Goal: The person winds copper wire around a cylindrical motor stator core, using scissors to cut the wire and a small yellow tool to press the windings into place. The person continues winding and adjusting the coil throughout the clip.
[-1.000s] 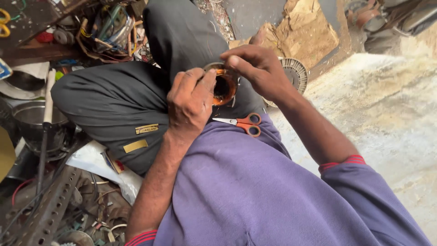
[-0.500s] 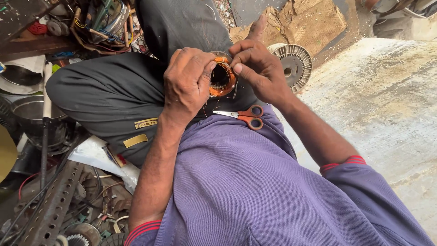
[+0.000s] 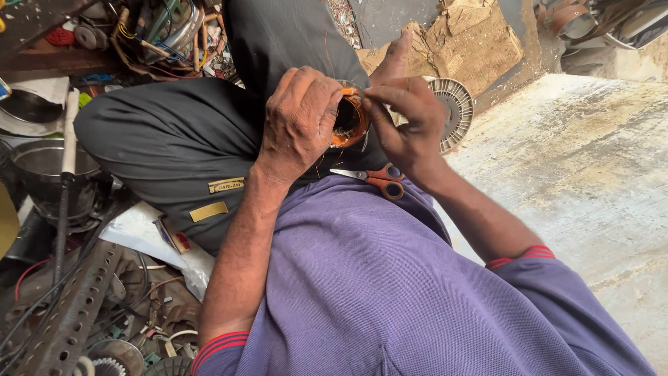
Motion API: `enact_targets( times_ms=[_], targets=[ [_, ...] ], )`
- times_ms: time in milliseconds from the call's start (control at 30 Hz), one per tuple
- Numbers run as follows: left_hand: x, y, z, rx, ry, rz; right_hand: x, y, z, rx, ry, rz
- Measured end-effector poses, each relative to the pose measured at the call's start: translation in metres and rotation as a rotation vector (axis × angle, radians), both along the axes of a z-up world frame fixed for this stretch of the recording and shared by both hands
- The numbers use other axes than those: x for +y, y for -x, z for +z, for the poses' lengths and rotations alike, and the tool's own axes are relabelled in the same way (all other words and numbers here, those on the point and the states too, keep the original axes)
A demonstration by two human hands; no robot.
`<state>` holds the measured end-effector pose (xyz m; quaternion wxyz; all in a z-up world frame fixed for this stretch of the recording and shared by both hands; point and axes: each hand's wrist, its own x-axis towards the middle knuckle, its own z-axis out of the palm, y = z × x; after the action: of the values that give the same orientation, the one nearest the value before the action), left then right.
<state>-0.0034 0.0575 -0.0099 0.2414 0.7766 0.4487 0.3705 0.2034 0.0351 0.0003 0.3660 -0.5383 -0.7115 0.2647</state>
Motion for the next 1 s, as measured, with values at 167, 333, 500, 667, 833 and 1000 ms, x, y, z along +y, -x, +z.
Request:
enact_targets(
  times_ms=[167,333,500,667,833,1000],
  targets=[
    [0.003,-0.001,0.002,0.010,-0.024,0.001,0.005,0.007,0.008,-0.122,-0.204,0.017],
    [0.003,0.001,0.001,-0.009,-0.026,-0.013,0.002,0.013,0.010,-0.102,-0.155,0.034],
    [0.003,0.001,-0.001,-0.021,-0.033,-0.019,-0.002,0.014,0.013,-0.083,-0.077,0.052],
    [0.004,-0.001,-0.003,0.000,-0.034,-0.030,0.004,0.020,0.009,-0.160,-0.109,0.072],
    [-0.002,0.010,0.014,-0.214,0.086,0.070,0.014,0.012,0.023,-0.230,-0.050,0.165],
    [-0.032,0.011,0.024,-0.350,0.448,0.285,0.023,0.009,0.016,-0.352,-0.165,0.256]
  ],
)
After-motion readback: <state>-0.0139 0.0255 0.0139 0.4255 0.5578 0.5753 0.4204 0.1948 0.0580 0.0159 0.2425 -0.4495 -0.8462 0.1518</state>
